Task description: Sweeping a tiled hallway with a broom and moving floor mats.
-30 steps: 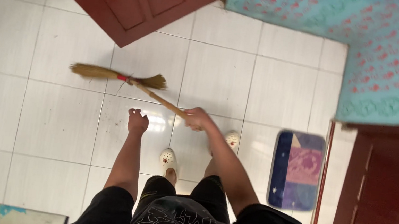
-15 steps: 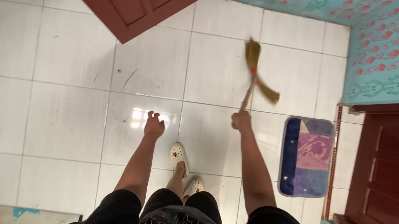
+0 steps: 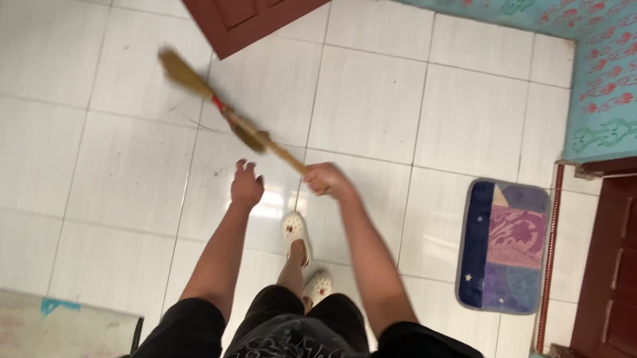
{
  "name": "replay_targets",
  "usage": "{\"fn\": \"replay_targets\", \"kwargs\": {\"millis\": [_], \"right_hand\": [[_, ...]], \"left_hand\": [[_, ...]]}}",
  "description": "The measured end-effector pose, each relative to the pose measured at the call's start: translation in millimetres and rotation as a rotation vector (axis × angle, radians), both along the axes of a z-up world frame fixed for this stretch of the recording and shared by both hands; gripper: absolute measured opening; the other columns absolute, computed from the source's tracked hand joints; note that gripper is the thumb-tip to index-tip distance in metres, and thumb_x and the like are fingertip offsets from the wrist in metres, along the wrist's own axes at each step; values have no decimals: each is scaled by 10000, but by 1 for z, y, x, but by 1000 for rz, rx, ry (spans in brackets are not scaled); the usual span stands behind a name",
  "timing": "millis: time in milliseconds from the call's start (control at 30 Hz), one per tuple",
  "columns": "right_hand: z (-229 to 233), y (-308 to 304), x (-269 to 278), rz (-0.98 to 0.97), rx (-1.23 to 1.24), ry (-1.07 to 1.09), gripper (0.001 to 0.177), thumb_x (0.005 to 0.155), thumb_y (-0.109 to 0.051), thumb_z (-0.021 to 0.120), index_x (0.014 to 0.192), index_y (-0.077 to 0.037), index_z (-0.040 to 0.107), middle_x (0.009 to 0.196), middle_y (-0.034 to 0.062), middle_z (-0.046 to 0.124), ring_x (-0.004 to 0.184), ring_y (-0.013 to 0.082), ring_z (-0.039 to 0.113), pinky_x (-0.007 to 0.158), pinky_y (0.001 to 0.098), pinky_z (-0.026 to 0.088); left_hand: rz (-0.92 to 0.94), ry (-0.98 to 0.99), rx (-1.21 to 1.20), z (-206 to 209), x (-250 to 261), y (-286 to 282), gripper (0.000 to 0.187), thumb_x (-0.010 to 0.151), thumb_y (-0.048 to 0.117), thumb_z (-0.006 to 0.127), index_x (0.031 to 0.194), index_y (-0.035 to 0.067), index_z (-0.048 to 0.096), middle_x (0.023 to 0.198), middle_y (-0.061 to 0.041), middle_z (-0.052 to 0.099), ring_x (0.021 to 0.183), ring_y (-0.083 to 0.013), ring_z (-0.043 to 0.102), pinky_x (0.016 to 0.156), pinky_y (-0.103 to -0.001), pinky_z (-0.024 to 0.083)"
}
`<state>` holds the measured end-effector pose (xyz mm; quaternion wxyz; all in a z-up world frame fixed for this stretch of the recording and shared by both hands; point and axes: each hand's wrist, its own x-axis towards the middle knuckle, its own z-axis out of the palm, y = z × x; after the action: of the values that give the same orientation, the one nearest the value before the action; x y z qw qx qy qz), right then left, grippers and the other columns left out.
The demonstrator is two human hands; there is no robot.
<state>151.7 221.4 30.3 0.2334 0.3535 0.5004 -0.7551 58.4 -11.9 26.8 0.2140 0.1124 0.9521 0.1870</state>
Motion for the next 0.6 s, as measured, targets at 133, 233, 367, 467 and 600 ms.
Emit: {"fn": "replay_targets", "kwargs": {"millis": [133, 233, 367, 467, 600], "right_hand": [[73, 1, 71, -84, 71, 61, 543, 791, 19, 731, 1330, 31, 668, 625, 61, 564, 431, 135, 493, 366, 302, 383], [104, -14, 110, -170, 294, 12, 613, 810, -13, 688, 1414, -67, 597, 629, 67, 561, 435, 147, 487, 359, 316, 389], [58, -18, 128, -70, 735, -188, 603, 833, -18, 605, 1411, -2, 435, 664, 141, 612, 442, 219, 581, 335, 359, 469], [-11, 2, 129, -91, 807, -284, 437, 849, -21, 613, 1212, 123, 418, 681, 192, 642, 458, 248, 623, 333, 367, 477], [17, -31, 108, 302, 1031, -132, 217, 785, -81, 660, 881, 66, 532, 657, 171, 651, 475, 256, 597, 382, 390, 437]], "left_hand": [[-17, 32, 51, 18, 39, -25, 489, 932, 194, 670, 1386, 71, 537, 1573, -134, 349, 1178, -374, 623, 935, -481, 555], [71, -49, 60, 12, 62, -61, 483, 935, 188, 651, 1392, 89, 533, 1572, -117, 354, 1161, -370, 634, 924, -478, 557], [178, -70, 46, 1, 85, -122, 479, 923, 196, 662, 1373, 76, 550, 1558, -127, 359, 1196, -371, 617, 963, -480, 540], [266, -114, -13, -3, 90, -167, 458, 940, 204, 647, 1365, 62, 557, 1573, -125, 351, 1207, -365, 617, 986, -480, 535], [315, -158, -79, 3, 84, -210, 459, 952, 224, 637, 1368, 49, 553, 1581, -129, 336, 1229, -359, 605, 982, -471, 545]]}}
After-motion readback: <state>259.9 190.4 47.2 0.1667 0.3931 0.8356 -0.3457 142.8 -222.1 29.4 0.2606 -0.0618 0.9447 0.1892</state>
